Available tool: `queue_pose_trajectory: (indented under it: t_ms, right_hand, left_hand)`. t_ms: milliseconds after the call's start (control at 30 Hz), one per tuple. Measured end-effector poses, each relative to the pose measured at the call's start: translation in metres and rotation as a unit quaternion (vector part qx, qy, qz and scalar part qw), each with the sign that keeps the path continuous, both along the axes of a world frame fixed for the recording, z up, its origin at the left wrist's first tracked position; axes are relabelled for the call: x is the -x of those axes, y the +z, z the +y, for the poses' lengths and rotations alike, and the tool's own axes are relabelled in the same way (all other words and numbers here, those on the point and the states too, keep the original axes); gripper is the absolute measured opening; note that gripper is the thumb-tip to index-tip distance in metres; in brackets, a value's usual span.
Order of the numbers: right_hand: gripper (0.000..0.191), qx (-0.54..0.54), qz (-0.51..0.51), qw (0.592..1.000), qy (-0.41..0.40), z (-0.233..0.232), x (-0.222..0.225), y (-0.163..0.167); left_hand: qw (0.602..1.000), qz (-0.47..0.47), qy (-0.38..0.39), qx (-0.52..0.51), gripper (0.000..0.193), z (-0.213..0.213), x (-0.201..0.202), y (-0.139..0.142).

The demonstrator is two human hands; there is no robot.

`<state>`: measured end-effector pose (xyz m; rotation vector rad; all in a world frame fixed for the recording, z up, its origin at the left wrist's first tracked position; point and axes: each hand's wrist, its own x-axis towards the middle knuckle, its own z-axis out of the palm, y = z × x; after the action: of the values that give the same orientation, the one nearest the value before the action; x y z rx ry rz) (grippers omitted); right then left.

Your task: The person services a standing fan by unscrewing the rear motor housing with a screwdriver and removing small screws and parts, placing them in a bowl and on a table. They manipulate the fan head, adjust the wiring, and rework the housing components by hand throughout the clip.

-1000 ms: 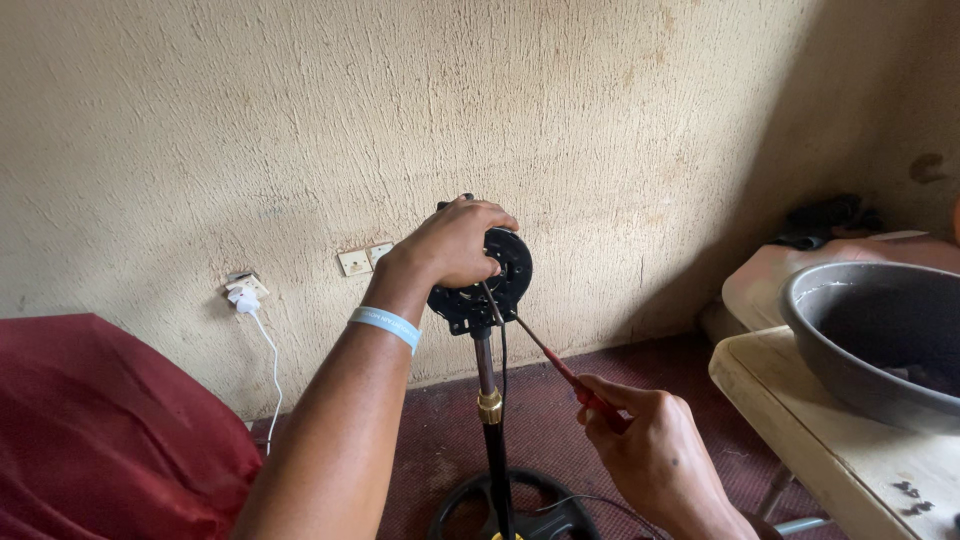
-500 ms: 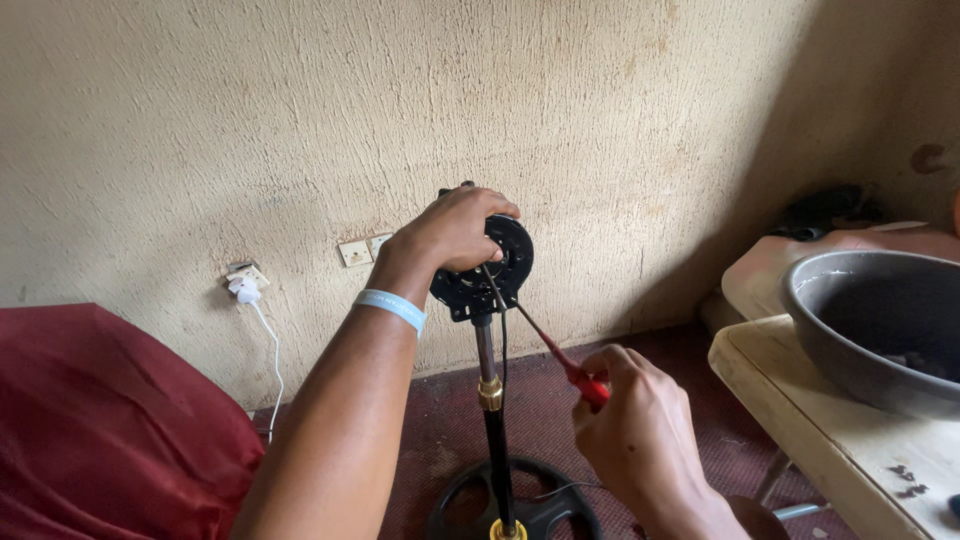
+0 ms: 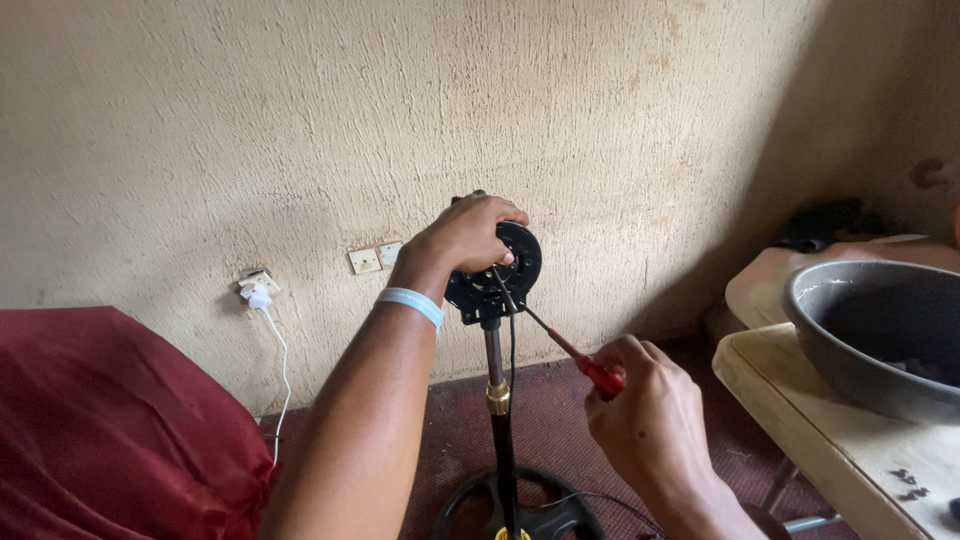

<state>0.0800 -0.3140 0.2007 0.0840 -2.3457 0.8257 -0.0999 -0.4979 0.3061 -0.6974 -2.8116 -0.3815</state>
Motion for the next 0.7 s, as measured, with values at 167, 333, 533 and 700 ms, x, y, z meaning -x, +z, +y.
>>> queue_pose_trajectory:
  t_ms: [167, 333, 533, 700]
  right_hand:
    - [0.023, -0.046, -0.056, 0.996, -0.060, -0.003, -0.006, -0.001]
    - [0.024, -0.062, 0.006, 0.998, -0.006, 0.003, 0.001, -0.006]
    - [0.019, -0.047, 0.028, 0.998, -0.023, 0.000, -0.004, -0.003]
    - [0.028, -0.120, -0.092, 0.985, -0.083, 0.002, -0.008, 0.002]
  left_hand:
    - [0.999, 0.028, -0.024, -0.008, 0.060, -0.009, 0.003, -0.001]
    - [0.999, 0.027, -0.023, -0.013, 0.059, -0.011, 0.005, -0.004]
    - [0.999, 0.039, -0.036, 0.001, 0.059, -0.012, 0.005, -0.002]
    - [1.000, 0.018, -0.013, -0.011, 0.060, -0.010, 0.002, -0.002]
